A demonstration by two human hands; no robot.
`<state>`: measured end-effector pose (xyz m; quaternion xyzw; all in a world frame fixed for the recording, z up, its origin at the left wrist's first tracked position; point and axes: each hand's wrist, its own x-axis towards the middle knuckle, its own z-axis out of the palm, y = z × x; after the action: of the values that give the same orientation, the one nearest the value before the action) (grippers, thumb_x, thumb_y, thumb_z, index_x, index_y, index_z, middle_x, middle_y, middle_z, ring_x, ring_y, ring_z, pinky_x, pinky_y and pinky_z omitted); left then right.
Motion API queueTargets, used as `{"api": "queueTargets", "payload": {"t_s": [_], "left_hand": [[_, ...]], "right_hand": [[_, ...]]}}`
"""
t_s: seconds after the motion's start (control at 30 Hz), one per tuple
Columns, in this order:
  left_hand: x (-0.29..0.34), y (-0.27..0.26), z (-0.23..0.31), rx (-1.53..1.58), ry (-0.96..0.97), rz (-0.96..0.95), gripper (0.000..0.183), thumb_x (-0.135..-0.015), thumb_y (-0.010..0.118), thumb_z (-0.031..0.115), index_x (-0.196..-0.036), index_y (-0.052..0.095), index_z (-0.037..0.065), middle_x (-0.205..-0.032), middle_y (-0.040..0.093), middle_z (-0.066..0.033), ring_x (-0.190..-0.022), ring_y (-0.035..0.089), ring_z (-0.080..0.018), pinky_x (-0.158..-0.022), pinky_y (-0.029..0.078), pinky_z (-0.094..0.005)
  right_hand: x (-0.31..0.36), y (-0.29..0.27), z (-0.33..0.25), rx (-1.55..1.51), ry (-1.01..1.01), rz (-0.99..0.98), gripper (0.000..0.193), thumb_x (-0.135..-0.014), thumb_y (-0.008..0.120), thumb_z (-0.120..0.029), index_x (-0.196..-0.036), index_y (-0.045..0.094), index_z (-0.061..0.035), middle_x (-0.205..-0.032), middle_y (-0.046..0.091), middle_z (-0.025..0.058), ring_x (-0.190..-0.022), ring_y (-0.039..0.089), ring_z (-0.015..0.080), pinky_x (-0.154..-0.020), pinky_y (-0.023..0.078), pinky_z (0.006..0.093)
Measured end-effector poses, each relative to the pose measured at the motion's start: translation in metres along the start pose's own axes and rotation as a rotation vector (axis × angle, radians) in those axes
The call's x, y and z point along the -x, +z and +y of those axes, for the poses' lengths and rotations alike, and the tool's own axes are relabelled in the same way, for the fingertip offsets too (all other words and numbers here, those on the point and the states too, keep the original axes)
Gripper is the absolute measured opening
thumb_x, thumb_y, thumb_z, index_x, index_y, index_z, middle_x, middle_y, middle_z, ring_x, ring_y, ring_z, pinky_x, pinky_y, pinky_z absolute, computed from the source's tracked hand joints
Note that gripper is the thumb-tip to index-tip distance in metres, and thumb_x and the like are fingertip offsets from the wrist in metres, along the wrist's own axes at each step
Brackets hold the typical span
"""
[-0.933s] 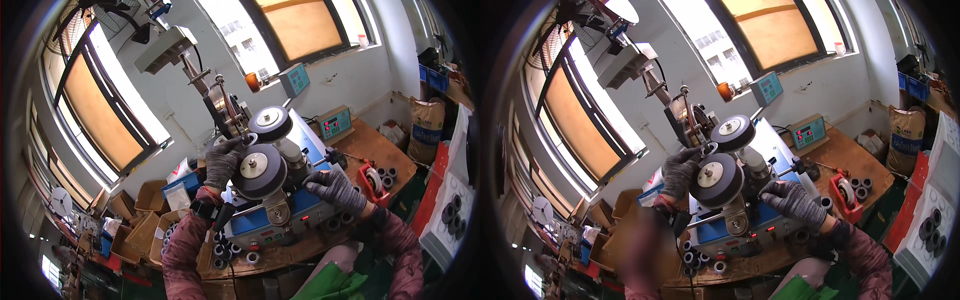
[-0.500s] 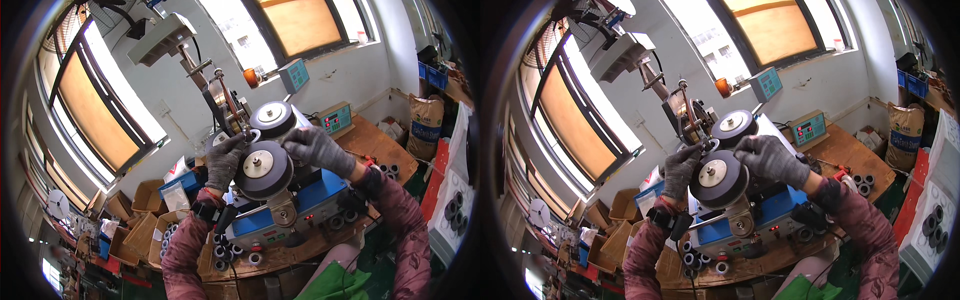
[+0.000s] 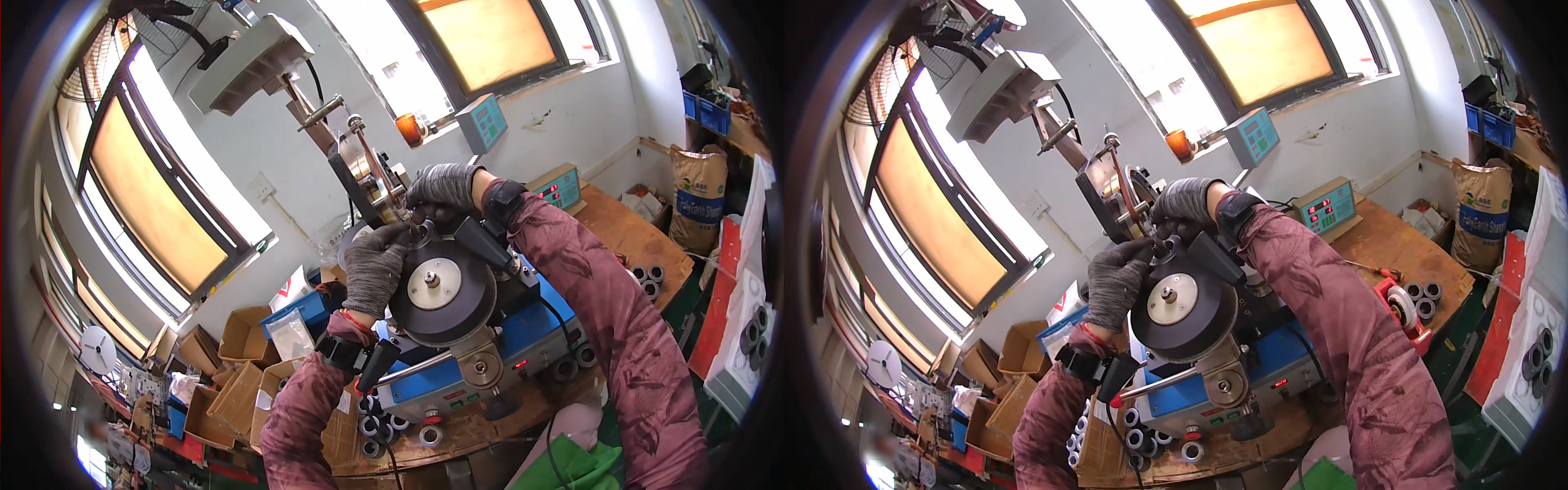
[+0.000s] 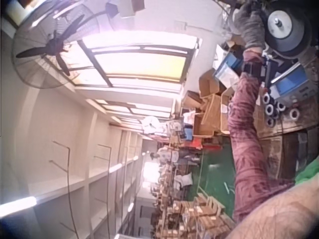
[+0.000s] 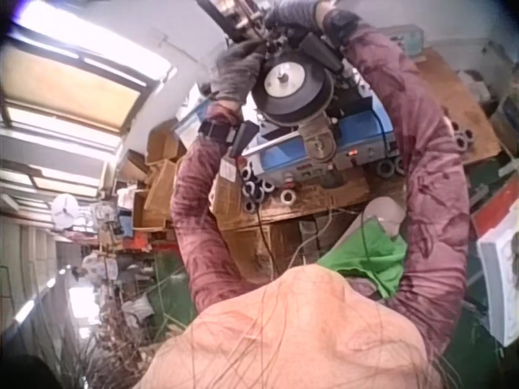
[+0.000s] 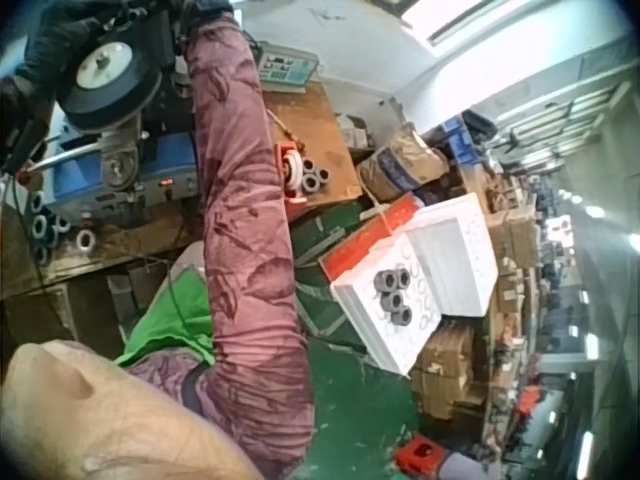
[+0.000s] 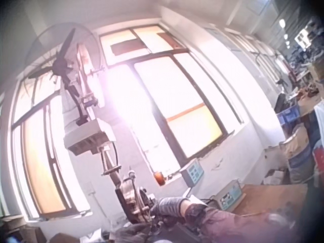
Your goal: Operating a precision metal machining or finishing tool on small circular metal components.
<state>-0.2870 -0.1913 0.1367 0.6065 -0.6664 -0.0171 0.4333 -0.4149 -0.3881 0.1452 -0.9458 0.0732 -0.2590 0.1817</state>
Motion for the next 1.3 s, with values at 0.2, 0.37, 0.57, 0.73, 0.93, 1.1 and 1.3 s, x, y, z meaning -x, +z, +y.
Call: {"api": "queueTargets", "payload": {"t_s": [0.2, 0.37, 0.57, 0.73, 0.93, 1.1, 1.3], "left_hand": [[0.011, -0.015, 0.002, 0.019, 0.043, 0.011, 0.022, -0.085, 0.061, 0.013, -0.105, 0.068, 0.005, -0.079, 0.067, -0.0088, -0.069, 0.062, -0.0123, -0.065, 0.049, -0.0264], [0.046, -0.022, 0.014, 0.364, 0.022, -0.032, 0.03, -0.088, 0.058, 0.006, -0.118, 0.059, 0.0, -0.09, 0.067, -0.0066, -0.077, 0.062, -0.0109, -0.068, 0.05, -0.0256], [0.187, -0.031, 0.054, -0.102, 0.277, -0.283, 0.03, -0.08, 0.061, 0.003, -0.109, 0.057, -0.001, -0.103, 0.064, -0.0147, -0.079, 0.064, -0.0256, -0.07, 0.051, -0.0322], [0.274, 0.088, 0.064, 0.33, 0.46, -0.451, 0.035, -0.072, 0.063, 0.006, -0.107, 0.061, 0.003, -0.103, 0.063, -0.0109, -0.093, 0.063, -0.0283, -0.079, 0.053, -0.0388], [0.26, 0.196, 0.024, 0.116, 0.418, -0.3, 0.042, -0.075, 0.066, 0.008, -0.116, 0.056, 0.006, -0.124, 0.053, -0.0124, -0.116, 0.049, -0.0338, -0.096, 0.039, -0.0506], [0.209, 0.243, 0.03, -0.157, 0.349, -0.104, 0.043, -0.081, 0.06, 0.02, -0.122, 0.054, 0.007, -0.132, 0.047, -0.0127, -0.126, 0.038, -0.035, -0.105, 0.025, -0.0557], [0.205, 0.29, 0.013, -0.414, 0.284, -0.012, 0.05, -0.083, 0.051, 0.024, -0.132, 0.049, 0.015, -0.136, 0.045, -0.0099, -0.125, 0.04, -0.0312, -0.102, 0.029, -0.0502]], "right_hand": [[-0.001, -0.002, -0.046, 0.17, 0.029, -0.06, 0.012, -0.068, 0.068, -0.008, -0.08, 0.066, -0.0067, -0.076, 0.065, 0.0148, -0.074, 0.063, 0.0315, -0.068, 0.05, 0.0355], [0.016, 0.004, -0.062, 0.101, 0.345, 0.356, 0.021, -0.077, 0.066, -0.02, -0.095, 0.07, -0.0082, -0.088, 0.067, 0.0159, -0.08, 0.064, 0.0305, -0.076, 0.05, 0.036], [0.037, -0.005, -0.056, 0.173, 0.306, 0.274, 0.023, -0.079, 0.064, -0.025, -0.095, 0.069, -0.009, -0.09, 0.067, 0.0144, -0.084, 0.064, 0.0288, -0.078, 0.049, 0.0358], [0.021, -0.008, -0.047, -0.054, 0.247, 0.198, 0.024, -0.075, 0.064, -0.026, -0.093, 0.071, -0.0135, -0.087, 0.069, 0.012, -0.081, 0.064, 0.0286, -0.078, 0.049, 0.035], [0.029, 0.02, -0.05, 0.305, 0.266, 0.33, 0.022, -0.077, 0.058, -0.023, -0.092, 0.071, -0.0146, -0.092, 0.068, 0.0107, -0.091, 0.063, 0.0299, -0.081, 0.049, 0.0398], [0.03, 0.023, -0.06, 0.476, 0.255, 0.321, 0.025, -0.076, 0.057, -0.019, -0.097, 0.068, -0.0116, -0.096, 0.066, 0.0143, -0.097, 0.062, 0.0313, -0.083, 0.048, 0.0442], [0.036, 0.028, -0.049, 0.485, 0.221, 0.394, 0.023, -0.08, 0.058, -0.028, -0.094, 0.065, -0.0115, -0.095, 0.062, 0.0125, -0.091, 0.06, 0.0311, -0.083, 0.045, 0.0432]]}}
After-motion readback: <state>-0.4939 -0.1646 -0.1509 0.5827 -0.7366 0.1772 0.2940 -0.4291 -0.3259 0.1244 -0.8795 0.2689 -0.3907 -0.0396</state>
